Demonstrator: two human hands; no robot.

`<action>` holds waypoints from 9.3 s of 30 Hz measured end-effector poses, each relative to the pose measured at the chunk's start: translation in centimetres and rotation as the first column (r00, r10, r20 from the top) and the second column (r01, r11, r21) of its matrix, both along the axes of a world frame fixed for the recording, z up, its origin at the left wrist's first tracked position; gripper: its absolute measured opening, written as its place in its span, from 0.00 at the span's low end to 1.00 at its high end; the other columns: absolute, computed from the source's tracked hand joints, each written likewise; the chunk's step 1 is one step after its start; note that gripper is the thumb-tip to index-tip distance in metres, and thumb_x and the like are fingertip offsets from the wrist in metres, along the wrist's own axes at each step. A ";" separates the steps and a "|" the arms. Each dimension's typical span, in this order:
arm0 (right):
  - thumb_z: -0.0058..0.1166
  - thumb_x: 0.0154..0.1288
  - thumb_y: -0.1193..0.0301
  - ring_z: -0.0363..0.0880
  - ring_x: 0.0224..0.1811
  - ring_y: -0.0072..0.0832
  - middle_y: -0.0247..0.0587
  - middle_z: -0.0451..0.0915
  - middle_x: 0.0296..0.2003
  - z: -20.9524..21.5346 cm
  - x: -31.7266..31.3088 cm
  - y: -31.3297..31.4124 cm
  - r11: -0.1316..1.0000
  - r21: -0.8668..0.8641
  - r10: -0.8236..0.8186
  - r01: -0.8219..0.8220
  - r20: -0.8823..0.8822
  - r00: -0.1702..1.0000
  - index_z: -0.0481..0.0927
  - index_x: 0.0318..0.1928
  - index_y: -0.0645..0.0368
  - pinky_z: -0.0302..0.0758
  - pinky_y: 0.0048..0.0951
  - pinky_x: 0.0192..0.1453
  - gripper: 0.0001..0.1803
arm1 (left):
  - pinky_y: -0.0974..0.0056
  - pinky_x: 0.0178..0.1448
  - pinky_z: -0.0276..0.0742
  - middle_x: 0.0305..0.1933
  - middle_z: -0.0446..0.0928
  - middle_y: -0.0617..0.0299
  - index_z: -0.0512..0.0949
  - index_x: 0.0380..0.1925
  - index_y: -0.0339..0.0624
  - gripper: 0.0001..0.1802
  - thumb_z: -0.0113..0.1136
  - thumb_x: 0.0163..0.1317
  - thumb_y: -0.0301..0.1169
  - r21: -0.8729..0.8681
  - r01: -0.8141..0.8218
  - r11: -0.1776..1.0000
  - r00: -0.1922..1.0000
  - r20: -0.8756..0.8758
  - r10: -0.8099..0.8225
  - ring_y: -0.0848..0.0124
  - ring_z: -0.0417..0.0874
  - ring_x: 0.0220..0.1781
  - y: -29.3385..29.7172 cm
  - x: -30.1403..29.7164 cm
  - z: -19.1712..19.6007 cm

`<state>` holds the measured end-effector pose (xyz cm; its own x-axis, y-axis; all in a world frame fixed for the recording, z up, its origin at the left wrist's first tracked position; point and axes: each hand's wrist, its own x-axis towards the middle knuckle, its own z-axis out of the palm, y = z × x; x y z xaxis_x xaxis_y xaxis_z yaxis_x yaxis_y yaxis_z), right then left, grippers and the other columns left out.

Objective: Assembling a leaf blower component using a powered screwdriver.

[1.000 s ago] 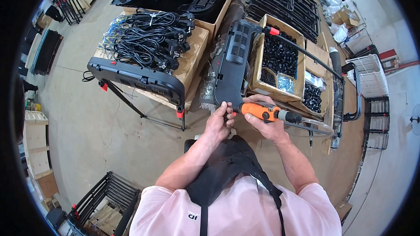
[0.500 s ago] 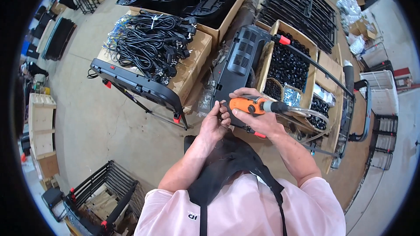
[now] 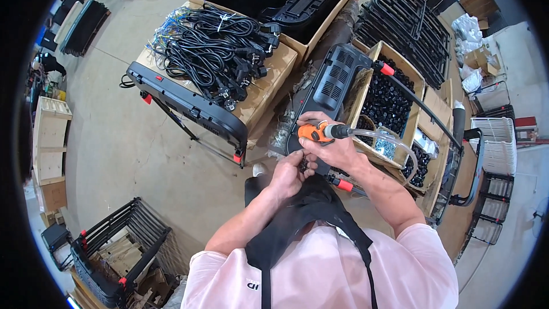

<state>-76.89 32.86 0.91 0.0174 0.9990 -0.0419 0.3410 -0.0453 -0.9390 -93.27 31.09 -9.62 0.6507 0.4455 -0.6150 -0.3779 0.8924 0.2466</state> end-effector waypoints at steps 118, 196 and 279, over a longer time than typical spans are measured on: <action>0.69 0.63 0.73 0.86 0.58 0.29 0.42 0.88 0.53 -0.4 35.3 10.0 0.926 0.021 -0.377 0.378 -0.045 0.925 0.80 0.61 0.56 0.81 0.34 0.66 0.25 | 0.67 0.47 0.88 0.48 0.85 0.61 0.79 0.59 0.41 0.16 0.51 0.84 0.39 0.029 0.204 0.979 0.978 0.026 -0.205 0.71 0.87 0.43 13.1 32.6 -2.2; 0.72 0.59 0.73 0.85 0.50 0.25 0.37 0.87 0.46 0.4 31.3 19.3 0.989 0.023 -0.149 0.148 0.133 0.980 0.84 0.51 0.61 0.82 0.33 0.61 0.19 | 0.67 0.47 0.85 0.47 0.85 0.59 0.79 0.58 0.38 0.18 0.52 0.84 0.41 0.124 0.064 0.990 0.994 0.078 -0.074 0.71 0.85 0.43 16.1 29.7 0.0; 0.73 0.62 0.69 0.86 0.59 0.29 0.43 0.88 0.54 3.2 28.6 2.4 0.871 0.175 -0.407 0.459 -0.266 0.874 0.80 0.62 0.59 0.80 0.37 0.70 0.28 | 0.60 0.64 0.76 0.51 0.84 0.63 0.82 0.56 0.43 0.14 0.61 0.78 0.38 -0.058 0.511 0.857 0.779 -0.390 -0.491 0.71 0.82 0.55 -1.9 18.5 -5.2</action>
